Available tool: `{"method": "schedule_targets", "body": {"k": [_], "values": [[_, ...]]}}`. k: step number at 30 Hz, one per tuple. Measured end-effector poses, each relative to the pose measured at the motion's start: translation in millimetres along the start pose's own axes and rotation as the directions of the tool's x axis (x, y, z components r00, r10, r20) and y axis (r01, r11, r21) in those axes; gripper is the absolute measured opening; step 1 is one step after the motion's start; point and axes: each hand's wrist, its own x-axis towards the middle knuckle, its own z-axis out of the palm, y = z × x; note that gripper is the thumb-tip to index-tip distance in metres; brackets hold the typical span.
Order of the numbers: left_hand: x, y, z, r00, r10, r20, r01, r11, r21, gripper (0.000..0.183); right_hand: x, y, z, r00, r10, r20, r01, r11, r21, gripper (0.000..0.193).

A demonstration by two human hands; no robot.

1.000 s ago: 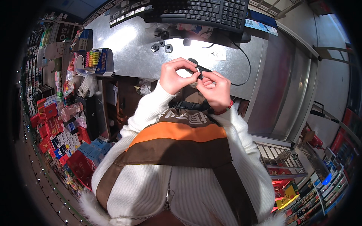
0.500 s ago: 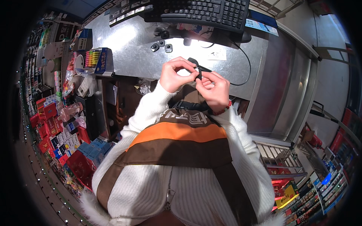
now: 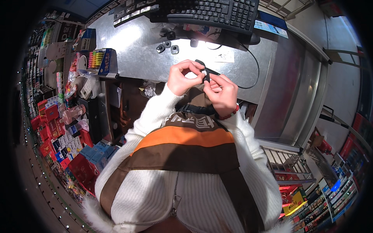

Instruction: The person unpacks small black plastic key fobs from a plastic bag at a checkout counter. They repeatedly attach small white tags to each fob by hand, then place the tagged fobs on the counter. The person also briefly handles a barcode scanner and a smartphone.

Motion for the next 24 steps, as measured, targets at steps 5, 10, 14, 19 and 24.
{"method": "schedule_targets", "body": {"k": [5, 10, 14, 19, 24], "values": [[-3, -1, -2, 0.997, 0.07, 0.025, -0.073, 0.989, 0.127, 0.008, -1, -2, 1, 1.0, -0.021, 0.0, 0.021, 0.999, 0.026, 0.023], [0, -3, 3, 0.993, 0.035, -0.109, -0.03, 0.998, 0.051, 0.014, -1, -8, 4, 1.0, -0.023, 0.001, 0.023, 1.0, -0.007, 0.023], [-5, 4, 8, 0.988, 0.075, -0.132, -0.08, 0.996, -0.036, 0.013, 1, -12, 3, 0.998, 0.007, -0.07, -0.01, 0.999, -0.034, 0.023], [-8, 13, 10, 0.957, 0.275, -0.094, -0.229, 0.914, 0.333, 0.016, 1, -12, 5, 0.997, -0.063, -0.05, 0.063, 0.998, -0.007, 0.026], [-3, 12, 7, 0.965, 0.251, -0.075, -0.216, 0.925, 0.311, 0.013, 2, -9, 5, 0.98, -0.198, -0.03, 0.192, 0.972, -0.139, 0.028]]}}
